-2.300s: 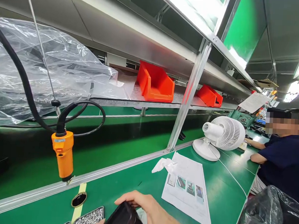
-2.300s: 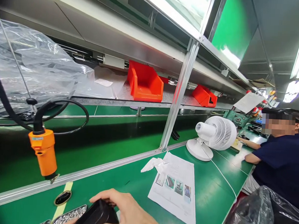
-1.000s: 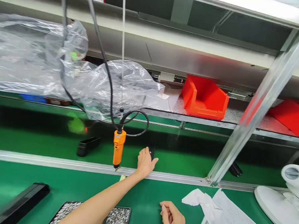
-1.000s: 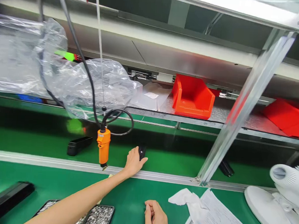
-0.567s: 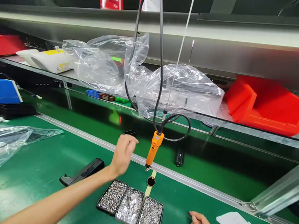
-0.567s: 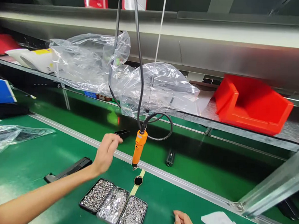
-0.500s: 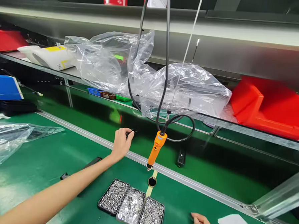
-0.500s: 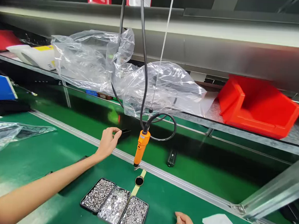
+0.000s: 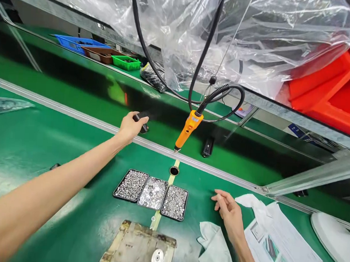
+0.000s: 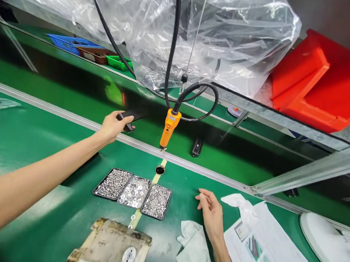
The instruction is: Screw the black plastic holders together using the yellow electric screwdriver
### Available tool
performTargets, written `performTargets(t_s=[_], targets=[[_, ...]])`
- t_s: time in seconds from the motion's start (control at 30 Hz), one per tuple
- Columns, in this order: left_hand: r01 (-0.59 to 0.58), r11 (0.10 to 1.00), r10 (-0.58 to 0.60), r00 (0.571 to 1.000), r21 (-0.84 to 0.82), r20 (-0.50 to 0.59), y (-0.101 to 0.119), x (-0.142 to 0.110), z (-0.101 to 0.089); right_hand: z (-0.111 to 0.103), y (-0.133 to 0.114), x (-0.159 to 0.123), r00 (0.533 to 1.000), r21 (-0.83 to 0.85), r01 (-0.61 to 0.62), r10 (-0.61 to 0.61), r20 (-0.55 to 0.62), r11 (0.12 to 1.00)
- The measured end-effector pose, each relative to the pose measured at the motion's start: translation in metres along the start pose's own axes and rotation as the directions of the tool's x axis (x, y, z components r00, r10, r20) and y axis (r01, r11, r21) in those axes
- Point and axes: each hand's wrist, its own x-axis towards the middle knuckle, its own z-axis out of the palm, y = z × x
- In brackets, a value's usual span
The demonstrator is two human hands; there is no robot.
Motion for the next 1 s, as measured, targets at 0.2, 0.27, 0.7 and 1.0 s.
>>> performTargets(t_s=[0.2, 0.27, 0.7, 1.0], targets=[[-0.065, 0.941, 0.101, 0.991, -0.331, 0.092, 0.016, -0.132, -0.044, 0.058, -0.069, -0.021, 0.862, -0.339, 0.485, -0.376, 0.339, 0.806], [-0.056, 0.931, 0.089, 0.993, -0.361, 0.076, 0.012, -0.166, -0.05, 0.075, -0.079, -0.02, 0.832, -0.435, 0.546, -0.406, 0.377, 0.716], [-0.233, 0.959, 0.238, 0.971, -0.163, 0.011, -0.028, -0.203, -0.051, 0.09, -0.075, -0.017, 0.851, -0.435, 0.525, -0.439, 0.288, 0.732], [-0.296, 0.948, 0.299, 0.954, -0.113, 0.008, -0.027, -0.203, -0.051, 0.048, -0.117, -0.065, 0.822, -0.071, 0.291, -0.212, 0.528, 0.954]])
